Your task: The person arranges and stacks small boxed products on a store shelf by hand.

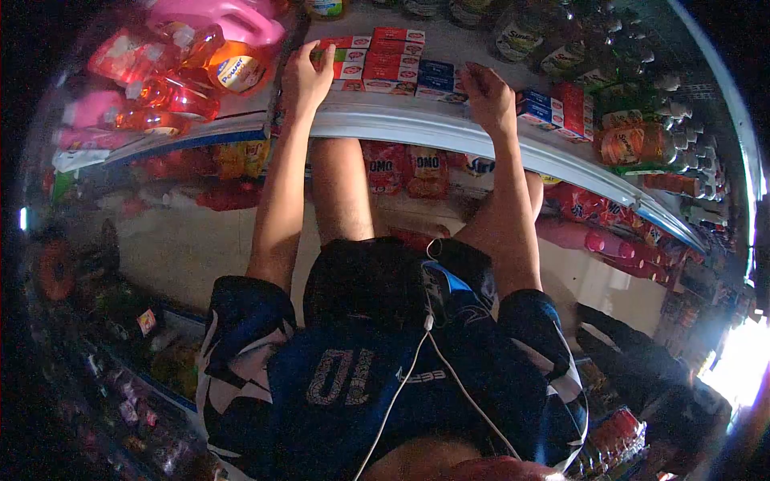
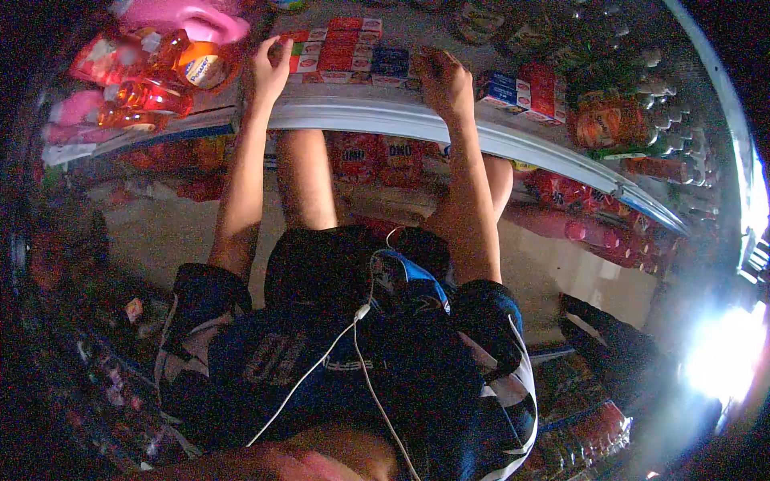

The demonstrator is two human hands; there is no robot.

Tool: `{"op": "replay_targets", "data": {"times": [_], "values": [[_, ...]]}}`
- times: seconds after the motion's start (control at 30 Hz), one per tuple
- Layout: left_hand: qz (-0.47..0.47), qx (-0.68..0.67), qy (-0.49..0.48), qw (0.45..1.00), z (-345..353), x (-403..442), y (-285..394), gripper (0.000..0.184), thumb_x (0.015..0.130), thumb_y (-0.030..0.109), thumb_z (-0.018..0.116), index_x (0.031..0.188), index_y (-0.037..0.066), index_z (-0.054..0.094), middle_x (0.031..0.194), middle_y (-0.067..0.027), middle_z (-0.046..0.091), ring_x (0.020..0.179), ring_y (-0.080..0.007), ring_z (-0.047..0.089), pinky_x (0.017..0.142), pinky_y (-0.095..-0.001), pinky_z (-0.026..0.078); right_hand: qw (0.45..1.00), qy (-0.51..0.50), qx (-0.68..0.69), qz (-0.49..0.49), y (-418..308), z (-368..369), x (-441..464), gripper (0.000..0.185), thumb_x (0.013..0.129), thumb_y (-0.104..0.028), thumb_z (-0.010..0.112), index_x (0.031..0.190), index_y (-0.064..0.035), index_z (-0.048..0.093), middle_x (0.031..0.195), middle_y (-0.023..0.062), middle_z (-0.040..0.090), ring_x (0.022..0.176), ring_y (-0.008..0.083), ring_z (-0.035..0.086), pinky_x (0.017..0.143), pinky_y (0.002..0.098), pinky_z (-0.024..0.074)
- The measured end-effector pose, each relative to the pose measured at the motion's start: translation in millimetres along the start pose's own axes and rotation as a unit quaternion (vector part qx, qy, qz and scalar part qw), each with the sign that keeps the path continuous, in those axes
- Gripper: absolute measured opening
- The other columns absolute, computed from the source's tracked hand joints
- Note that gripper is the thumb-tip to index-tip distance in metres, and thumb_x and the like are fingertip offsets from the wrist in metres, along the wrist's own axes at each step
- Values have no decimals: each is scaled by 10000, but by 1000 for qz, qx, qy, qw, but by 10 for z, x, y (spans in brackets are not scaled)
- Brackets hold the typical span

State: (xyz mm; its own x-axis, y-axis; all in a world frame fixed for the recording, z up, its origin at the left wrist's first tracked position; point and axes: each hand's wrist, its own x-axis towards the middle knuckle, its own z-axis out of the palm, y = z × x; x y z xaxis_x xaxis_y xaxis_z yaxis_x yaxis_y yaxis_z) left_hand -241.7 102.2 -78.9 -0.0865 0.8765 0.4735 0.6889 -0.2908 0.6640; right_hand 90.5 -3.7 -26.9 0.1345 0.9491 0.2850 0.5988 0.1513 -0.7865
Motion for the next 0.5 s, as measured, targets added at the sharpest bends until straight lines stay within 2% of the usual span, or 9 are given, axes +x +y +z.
{"op": "replay_targets", "data": {"times": [0.07, 0.13, 0.27, 0.47, 0.5], "values": [[-10, 7, -11, 1000, -23, -3, 36, 478, 943, 457, 655, 1190, 49, 681, 1095, -218, 711, 1044, -395, 675, 880, -471, 538, 1000, -2, -21, -10, 12, 1, 3, 378, 976, -307, 677, 1230, -26, 693, 991, 141, 769, 934, 192, 742, 810, 306, 554], [29, -21, 21, 999, 36, -2, -16, 482, 938, 461, 661, 1180, 45, 683, 1089, -215, 712, 1038, -400, 673, 888, -470, 534, 1000, 1, -22, -22, 81, 38, 6, 386, 975, -305, 679, 1234, -19, 686, 988, 137, 769, 931, 189, 743, 808, 308, 555], [40, -14, 30, 999, 54, 0, -81, 492, 935, 466, 665, 1183, 41, 683, 1104, -218, 709, 1057, -400, 668, 903, -468, 530, 999, 0, -15, -39, 86, 56, 3, 418, 968, -304, 690, 1247, 6, 666, 985, 139, 766, 919, 185, 744, 800, 312, 557], [18, -4, 2, 1000, -22, -7, 36, 501, 935, 466, 665, 1191, 35, 680, 1147, -229, 695, 1078, -404, 661, 915, -467, 528, 998, 13, -29, -60, 191, 71, 22, 371, 965, -277, 694, 1243, -33, 679, 1016, 135, 752, 906, 186, 746, 797, 326, 562], [17, -2, -4, 1000, -21, 0, 44, 477, 941, 405, 689, 1208, 11, 665, 1136, -218, 707, 1076, -360, 673, 929, -428, 520, 998, 15, -30, -61, 153, 49, 31, 371, 965, -277, 694, 1243, -33, 679, 1016, 135, 752, 906, 186, 746, 797, 326, 562]]}}
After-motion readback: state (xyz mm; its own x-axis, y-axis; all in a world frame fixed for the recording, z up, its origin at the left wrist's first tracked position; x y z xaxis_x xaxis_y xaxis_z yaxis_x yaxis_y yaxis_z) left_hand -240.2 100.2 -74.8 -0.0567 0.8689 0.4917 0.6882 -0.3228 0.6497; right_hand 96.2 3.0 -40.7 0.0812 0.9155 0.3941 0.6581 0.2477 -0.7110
